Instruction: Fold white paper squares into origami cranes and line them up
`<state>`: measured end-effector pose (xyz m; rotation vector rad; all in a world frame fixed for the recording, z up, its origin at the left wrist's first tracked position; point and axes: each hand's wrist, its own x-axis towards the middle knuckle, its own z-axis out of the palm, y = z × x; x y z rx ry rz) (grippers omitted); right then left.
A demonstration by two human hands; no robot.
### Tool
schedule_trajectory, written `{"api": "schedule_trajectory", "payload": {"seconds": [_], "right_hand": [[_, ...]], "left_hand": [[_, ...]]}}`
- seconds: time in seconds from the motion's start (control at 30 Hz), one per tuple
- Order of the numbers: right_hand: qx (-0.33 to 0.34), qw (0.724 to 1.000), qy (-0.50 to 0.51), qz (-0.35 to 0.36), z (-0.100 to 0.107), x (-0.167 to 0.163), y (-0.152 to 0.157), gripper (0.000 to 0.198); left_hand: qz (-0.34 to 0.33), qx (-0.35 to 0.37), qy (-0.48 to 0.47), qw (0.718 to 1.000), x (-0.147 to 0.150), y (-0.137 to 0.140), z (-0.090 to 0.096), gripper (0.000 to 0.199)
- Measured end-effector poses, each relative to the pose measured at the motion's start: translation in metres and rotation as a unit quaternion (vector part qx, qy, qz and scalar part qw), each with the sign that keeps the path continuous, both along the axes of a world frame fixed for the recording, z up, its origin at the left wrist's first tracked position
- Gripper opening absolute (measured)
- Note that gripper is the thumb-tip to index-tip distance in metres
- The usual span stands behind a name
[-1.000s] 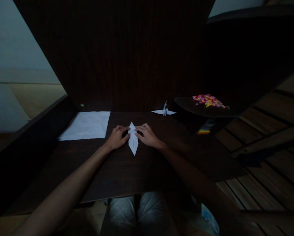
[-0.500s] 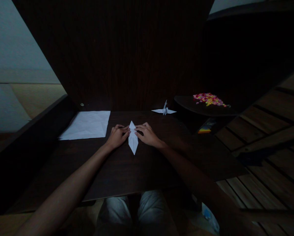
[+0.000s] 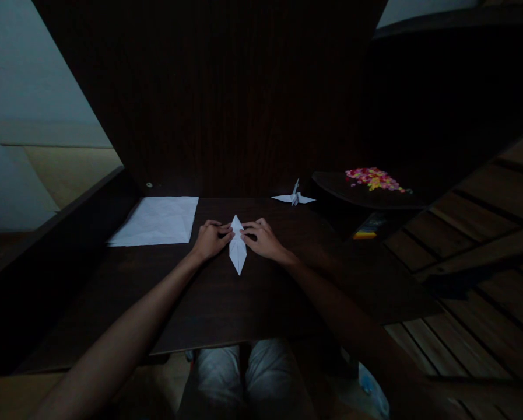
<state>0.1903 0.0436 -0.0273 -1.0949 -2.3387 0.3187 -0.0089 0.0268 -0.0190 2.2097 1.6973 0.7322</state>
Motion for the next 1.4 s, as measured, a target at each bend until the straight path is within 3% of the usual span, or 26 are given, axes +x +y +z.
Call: {"api": "schedule_trajectory", "payload": {"seconds": [0.73, 1.03, 1.23, 1.4], "right_hand": [[-0.03, 1.0, 0.0, 0.0, 0.001, 0.003, 0.001, 0.023], [-0.027, 1.0, 0.002, -0.009, 0.002, 0.002, -0.002, 0.024], [-0.027, 1.0, 0.015, -0.005, 0.002, 0.001, -0.002, 0.023], [-0.03, 0.999, 0.011, -0.009, 0.002, 0.001, -0.003, 0.023]], "left_hand": [[-0.028, -0.021, 0.089, 0.995, -0.002, -0.003, 0.007, 0.029], [-0.056, -0.042, 0.104, 0.992, -0.011, -0.003, 0.006, 0.041], [-0.061, -0.008, 0.102, 0.993, -0.009, -0.011, 0.005, 0.047], [-0.047, 0.009, 0.096, 0.994, -0.006, -0.01, 0.003, 0.04]]}}
